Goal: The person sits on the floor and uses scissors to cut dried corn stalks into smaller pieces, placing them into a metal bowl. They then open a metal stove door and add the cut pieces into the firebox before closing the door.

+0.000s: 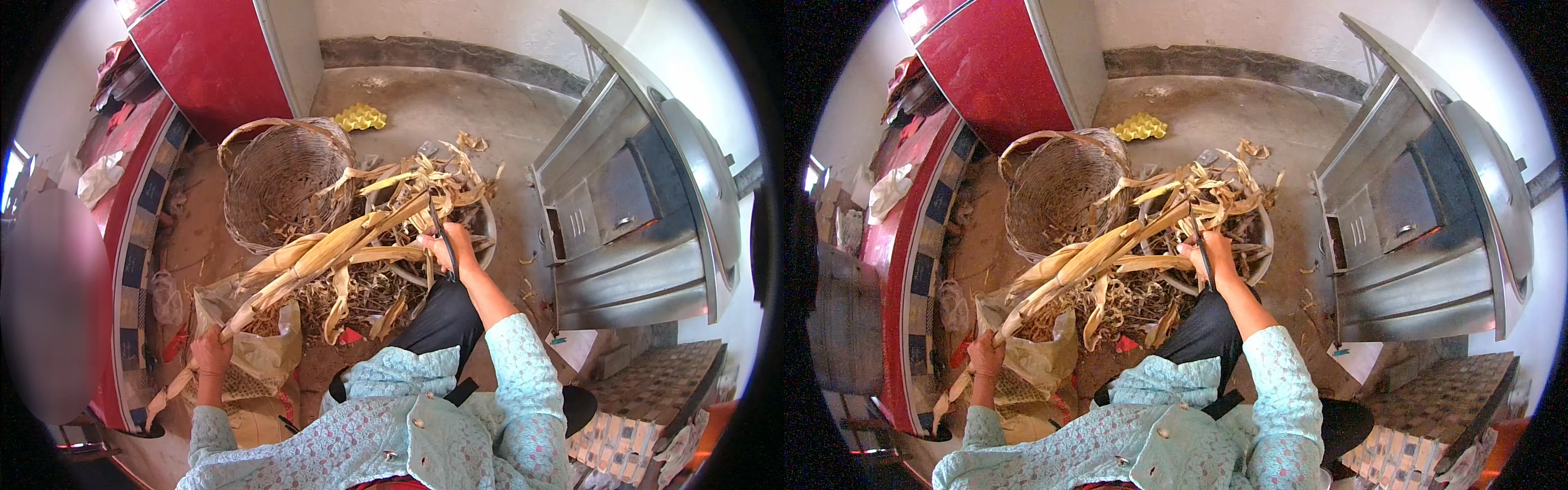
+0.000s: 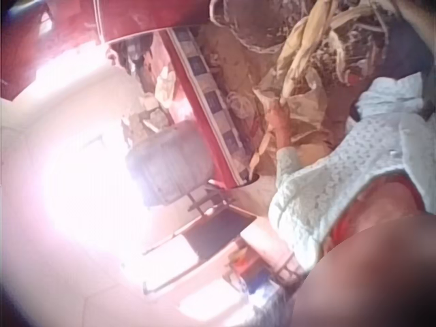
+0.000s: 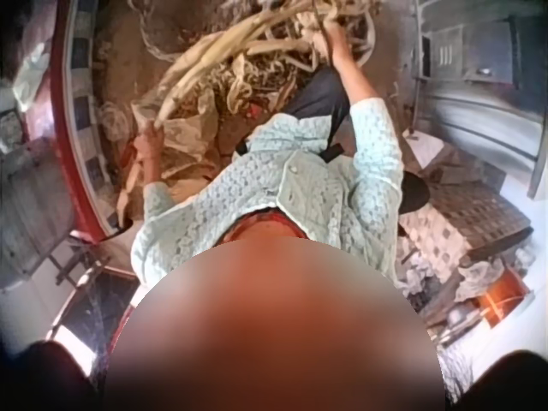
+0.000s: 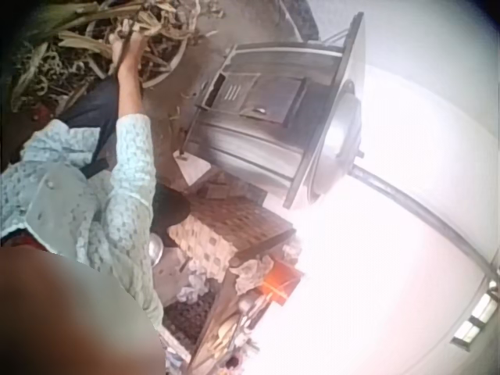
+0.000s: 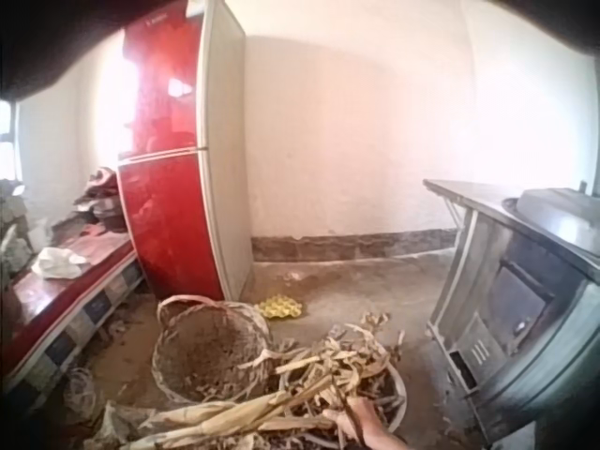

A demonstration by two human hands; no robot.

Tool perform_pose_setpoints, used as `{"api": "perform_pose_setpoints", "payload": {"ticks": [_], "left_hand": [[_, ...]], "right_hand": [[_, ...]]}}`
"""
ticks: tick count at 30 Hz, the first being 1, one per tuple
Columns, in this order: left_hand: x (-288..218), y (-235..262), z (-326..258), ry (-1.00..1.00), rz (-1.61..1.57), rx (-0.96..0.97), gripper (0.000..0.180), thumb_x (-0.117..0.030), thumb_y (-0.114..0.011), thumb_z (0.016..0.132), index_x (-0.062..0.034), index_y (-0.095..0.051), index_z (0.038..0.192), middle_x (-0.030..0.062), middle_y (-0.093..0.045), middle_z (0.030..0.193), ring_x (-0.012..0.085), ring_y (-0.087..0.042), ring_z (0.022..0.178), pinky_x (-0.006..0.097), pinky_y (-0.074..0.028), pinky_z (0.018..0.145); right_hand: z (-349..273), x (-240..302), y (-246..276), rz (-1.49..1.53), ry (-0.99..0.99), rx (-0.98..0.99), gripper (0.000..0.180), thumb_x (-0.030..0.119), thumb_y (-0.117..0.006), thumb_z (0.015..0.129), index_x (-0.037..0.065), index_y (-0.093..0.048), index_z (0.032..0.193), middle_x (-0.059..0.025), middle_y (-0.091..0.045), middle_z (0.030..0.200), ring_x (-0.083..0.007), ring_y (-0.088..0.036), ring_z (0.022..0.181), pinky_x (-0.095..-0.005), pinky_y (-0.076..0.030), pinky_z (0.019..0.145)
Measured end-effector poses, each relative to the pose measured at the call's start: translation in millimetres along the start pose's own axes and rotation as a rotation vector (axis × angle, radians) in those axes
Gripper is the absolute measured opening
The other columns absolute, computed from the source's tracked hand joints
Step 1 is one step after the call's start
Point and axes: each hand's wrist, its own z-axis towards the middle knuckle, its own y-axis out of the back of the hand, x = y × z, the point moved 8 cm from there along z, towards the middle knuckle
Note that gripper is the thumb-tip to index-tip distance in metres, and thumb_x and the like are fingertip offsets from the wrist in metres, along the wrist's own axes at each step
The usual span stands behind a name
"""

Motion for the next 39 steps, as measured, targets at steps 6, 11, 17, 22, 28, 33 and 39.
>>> {"api": "perform_pose_setpoints", "payload": {"ticks": [6,11,17,22,28,33,39], "left_hand": [[-7,-3,3,-0.039,-0.011,0.019,0.018,-0.022,-0.066,0.068,-0.008,-0.054,0.071,0.0154,-0.056,0.059,0.0352,-0.058,0.058,0.042,-0.045,0.05],[-20,-2,13,-0.007,-0.094,-0.027,0.019,-0.021,-0.068,0.068,-0.0074,-0.057,0.073,0.0159,-0.059,0.061,0.0365,-0.058,0.059,0.044,-0.046,0.052],[-59,0,42,0.07,-0.055,0.024,0.021,-0.024,-0.068,0.067,-0.0072,-0.057,0.076,0.0165,-0.061,0.065,0.0378,-0.059,0.063,0.046,-0.046,0.056],[-87,-4,59,0.072,-0.079,0.047,0.022,-0.026,-0.068,0.068,-0.0075,-0.058,0.076,0.0171,-0.061,0.066,0.0377,-0.06,0.065,0.046,-0.047,0.059],[-119,-11,77,0.049,-0.13,0.075,0.019,-0.023,-0.065,0.068,-0.0079,-0.057,0.075,0.0173,-0.06,0.065,0.037,-0.06,0.065,0.046,-0.047,0.059],[-144,-14,89,0.01,-0.113,0.073,0.018,-0.022,-0.064,0.069,-0.0072,-0.054,0.074,0.0164,-0.061,0.066,0.0351,-0.061,0.065,0.044,-0.047,0.059],[-173,-22,95,-0.072,-0.093,0.072,0.019,-0.022,-0.065,0.069,-0.0082,-0.052,0.073,0.0142,-0.062,0.066,0.0343,-0.061,0.064,0.044,-0.047,0.056]], "right_hand": [[1,-19,-5,0.589,-0.187,0.048,0.028,0.025,-0.068,0.079,0.003,-0.055,0.067,-0.0008,-0.047,0.051,-0.0112,-0.046,0.039,-0.0273,-0.038,0.034],[1,-27,-9,0.72,-0.211,0.015,0.028,0.031,-0.069,0.08,0.005,-0.056,0.082,-0.0015,-0.051,0.061,-0.0125,-0.051,0.047,-0.0281,-0.044,0.041],[-9,0,-26,0.47,0.071,0.172,0.046,0.046,-0.067,0.078,0.008,-0.052,0.097,0.0003,-0.054,0.077,-0.0095,-0.053,0.065,-0.0251,-0.048,0.057],[-16,7,-51,0.223,0.269,0.26,0.048,0.046,-0.065,0.08,0.004,-0.052,0.1,0.0004,-0.052,0.072,-0.0116,-0.049,0.067,-0.0257,-0.042,0.061],[-17,-1,-59,0.107,0.242,0.348,0.044,0.036,-0.064,0.083,0.003,-0.051,0.109,-0.0041,-0.055,0.079,-0.0146,-0.053,0.074,-0.0285,-0.044,0.069],[-25,11,-67,-0.096,0.354,0.378,0.038,0.029,-0.06,0.086,0.006,-0.051,0.114,-0.0035,-0.051,0.076,-0.0153,-0.052,0.074,-0.03,-0.044,0.069],[-25,15,-71,0.024,0.352,0.403,0.034,0.027,-0.056,0.089,0.006,-0.05,0.115,-0.0016,-0.05,0.076,-0.0127,-0.049,0.071,-0.0273,-0.043,0.068]]}}
